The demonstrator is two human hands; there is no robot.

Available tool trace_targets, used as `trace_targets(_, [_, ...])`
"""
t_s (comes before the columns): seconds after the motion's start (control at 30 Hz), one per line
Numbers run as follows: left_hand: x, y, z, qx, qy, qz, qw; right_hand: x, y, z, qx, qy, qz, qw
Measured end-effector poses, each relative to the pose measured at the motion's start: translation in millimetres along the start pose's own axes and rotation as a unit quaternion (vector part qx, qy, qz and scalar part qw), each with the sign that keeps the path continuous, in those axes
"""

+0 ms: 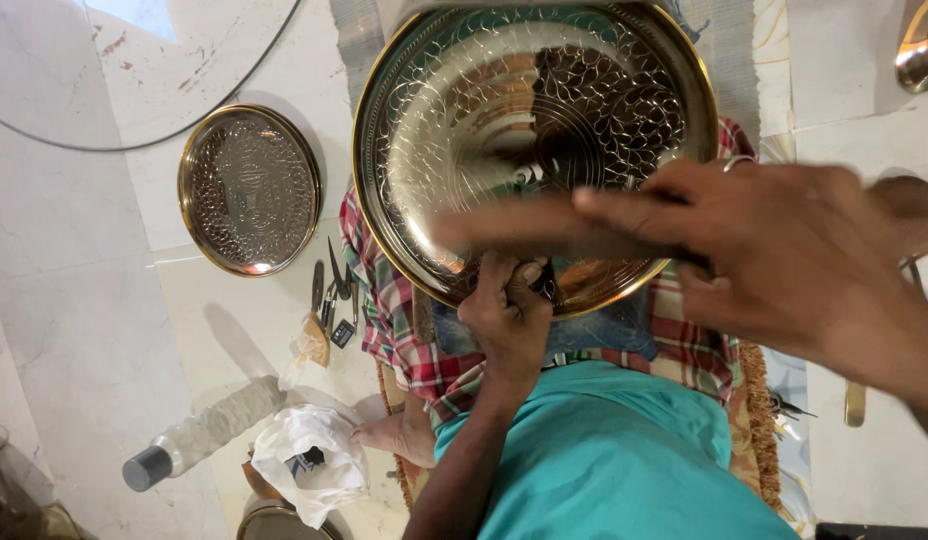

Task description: The person sits on the floor and uses a hammer to strike the interior surface of a large brass tray, creating a textured pattern. They hold a cloth or pad in the left hand to support the tray while repeatedly hammering different sections.

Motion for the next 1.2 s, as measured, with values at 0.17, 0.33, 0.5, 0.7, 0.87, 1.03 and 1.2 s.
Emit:
trace_targets(0.17, [-1,1,-5,-0.042,0.015,0.045,0.998,3,-2,-5,0.070,0.011,-0.084,0.994])
trace_targets(0.33, [-5,-1,-6,-0.107,0.025,0.070,0.992,13,-9,5,0.154,0.038,-0.207,0.965])
trace_targets(0.5, [-15,-8,-19,-0.180,-0.013,-0.008,0.984,22,-24,17,0.156,-0.003,-0.259,0.953])
trace_targets(0.7, [-25,-8,-30,-0.293,-0.102,0.027,0.950,23,-41,45,0.199,-0.064,-0.391,0.897])
trace_targets(0.87, [-23,-10,-39,-0.327,-0.169,-0.005,0.930,17,-57,67,0.243,-0.066,-0.432,0.866])
trace_targets(1.03, [-20,-14,-48,-0.390,-0.228,-0.025,0.892,13,-92,96,0.261,-0.160,-0.429,0.849])
trace_targets(1.2, [-19,-27,-52,-0.412,-0.310,-0.001,0.857,-8,-148,118,0.304,-0.170,-0.548,0.761])
Point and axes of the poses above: each hand's wrist, its own z-axis away from the middle knuckle, its own y-axis out of the back of the hand, x = y × z, the point moved 4 cm from there along -z, towards the middle knuckle, and after that the axes turned 11 degrees about -z, right-handed, at the moved point
